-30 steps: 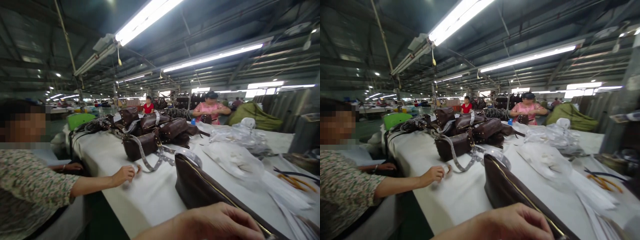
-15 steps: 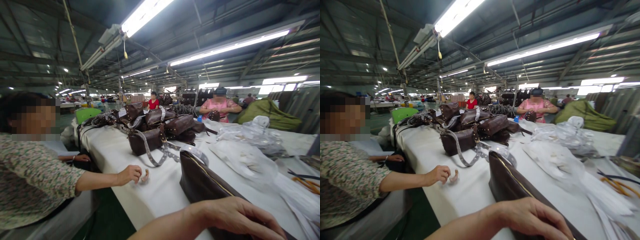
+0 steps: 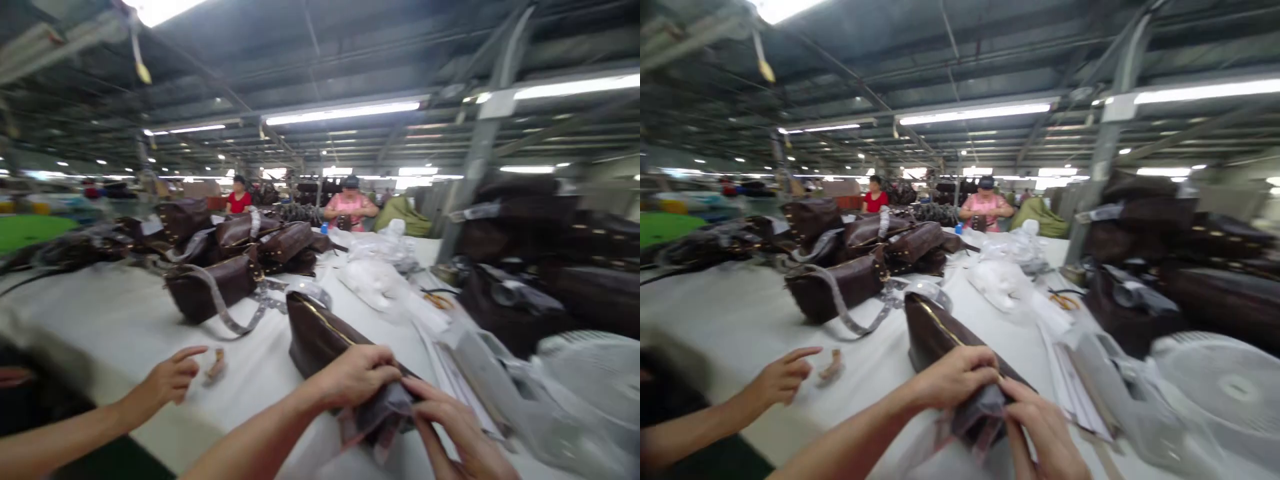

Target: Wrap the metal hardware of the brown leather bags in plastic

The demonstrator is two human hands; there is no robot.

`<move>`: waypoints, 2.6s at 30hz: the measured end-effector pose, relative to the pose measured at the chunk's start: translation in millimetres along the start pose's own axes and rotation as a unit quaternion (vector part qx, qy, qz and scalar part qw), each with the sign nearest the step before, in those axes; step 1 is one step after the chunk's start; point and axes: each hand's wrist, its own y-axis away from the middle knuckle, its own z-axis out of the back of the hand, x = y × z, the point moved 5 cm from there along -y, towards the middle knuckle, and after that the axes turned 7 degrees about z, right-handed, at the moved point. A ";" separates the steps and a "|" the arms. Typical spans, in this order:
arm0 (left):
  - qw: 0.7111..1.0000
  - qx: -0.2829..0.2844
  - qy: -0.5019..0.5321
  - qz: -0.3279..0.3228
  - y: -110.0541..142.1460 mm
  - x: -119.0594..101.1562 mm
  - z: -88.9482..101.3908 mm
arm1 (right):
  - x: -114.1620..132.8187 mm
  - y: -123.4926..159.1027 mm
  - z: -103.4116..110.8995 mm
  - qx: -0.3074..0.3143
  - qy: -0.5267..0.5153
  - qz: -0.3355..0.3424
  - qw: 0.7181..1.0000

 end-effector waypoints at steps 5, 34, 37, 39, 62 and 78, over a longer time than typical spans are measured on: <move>0.988 0.094 0.080 0.097 11.0 10.3 6.2 | 7.7 -19.5 6.5 -0.011 -0.008 -0.030 0.999; 0.895 0.159 -0.360 0.209 -25.6 -73.7 5.0 | -37.5 1.2 -19.9 0.070 -0.397 -0.255 0.879; 0.877 0.166 -0.401 0.205 -35.5 -71.4 -0.5 | -39.0 6.1 -23.8 0.029 -0.476 -0.285 0.832; 0.876 0.152 -0.411 0.201 -40.4 -69.4 1.8 | -43.3 8.7 -22.1 -0.023 -0.493 -0.310 0.812; 0.874 0.167 -0.442 0.109 -58.6 -82.5 -5.7 | -30.1 1.3 -15.4 -0.168 -0.493 -0.531 0.668; 0.864 0.195 -0.459 0.067 -73.9 -75.5 -7.8 | -34.1 17.4 -5.8 -0.147 -0.146 -0.368 0.906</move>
